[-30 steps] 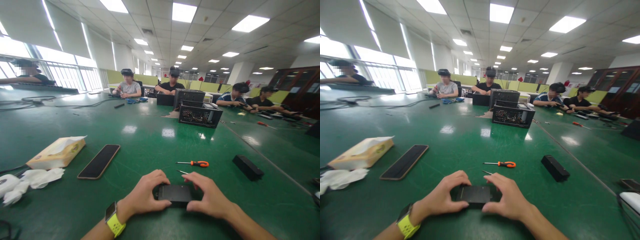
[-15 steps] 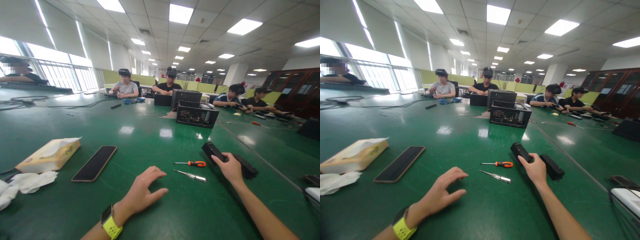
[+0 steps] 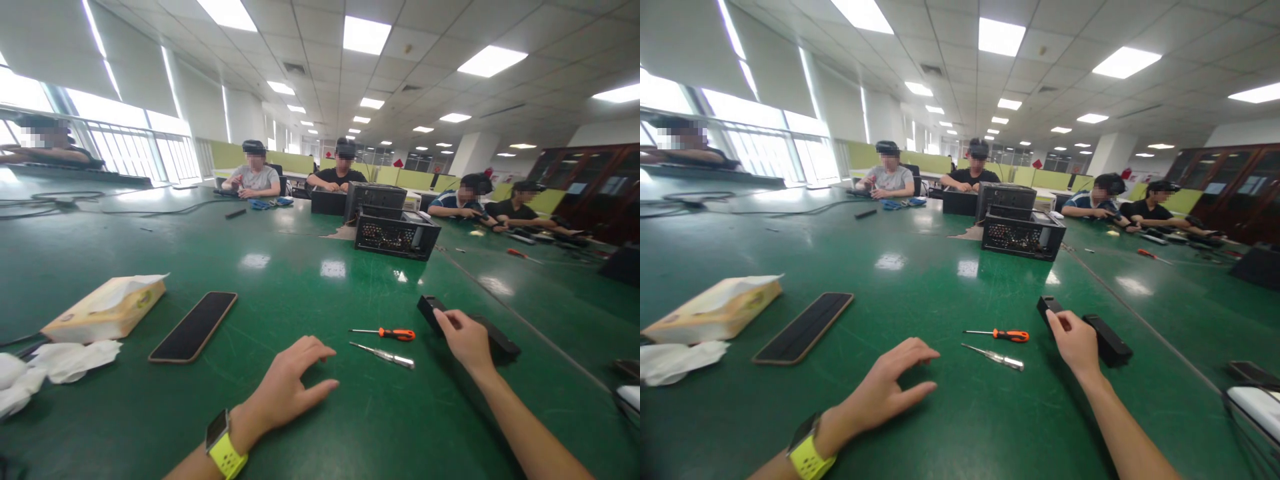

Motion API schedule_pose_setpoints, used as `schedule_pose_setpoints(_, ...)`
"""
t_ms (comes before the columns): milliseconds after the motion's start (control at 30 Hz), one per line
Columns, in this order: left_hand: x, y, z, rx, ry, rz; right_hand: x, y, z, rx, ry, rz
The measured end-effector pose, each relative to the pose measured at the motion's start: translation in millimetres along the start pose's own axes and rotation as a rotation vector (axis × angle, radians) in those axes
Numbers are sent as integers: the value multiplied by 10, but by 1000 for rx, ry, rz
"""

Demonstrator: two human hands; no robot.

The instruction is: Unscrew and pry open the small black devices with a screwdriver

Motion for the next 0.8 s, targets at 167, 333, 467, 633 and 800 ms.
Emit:
schedule_pose_setpoints(167,-25,2,-8,4,9,-15,-493,119,-120,111,-164,-178)
schedule_pose_setpoints(333,-39,11,-23,0,14,-32,-545,-105,95,68,-103,-62)
schedule_pose_setpoints(467,-38,9,-19,-4,18,-31,-248,-254,189,97,-23,27)
schedule_pose_setpoints(633,-60,-3,-8,-3,-2,-46,448,-320,469,-19,181,214)
schedule_pose_setpoints(800,-87,-2,-4,-4,-8,-67,750,-351,984,-245,311,136)
Point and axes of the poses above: each hand's wrist, its own y-axis away from the middle knuckle, its own x-axis out of the back of the hand, z = x × y, the point moved 10 cm from there along -y, towards the middle knuckle, and after that the axes turned 2 degrees about z, right-handed, at the moved point
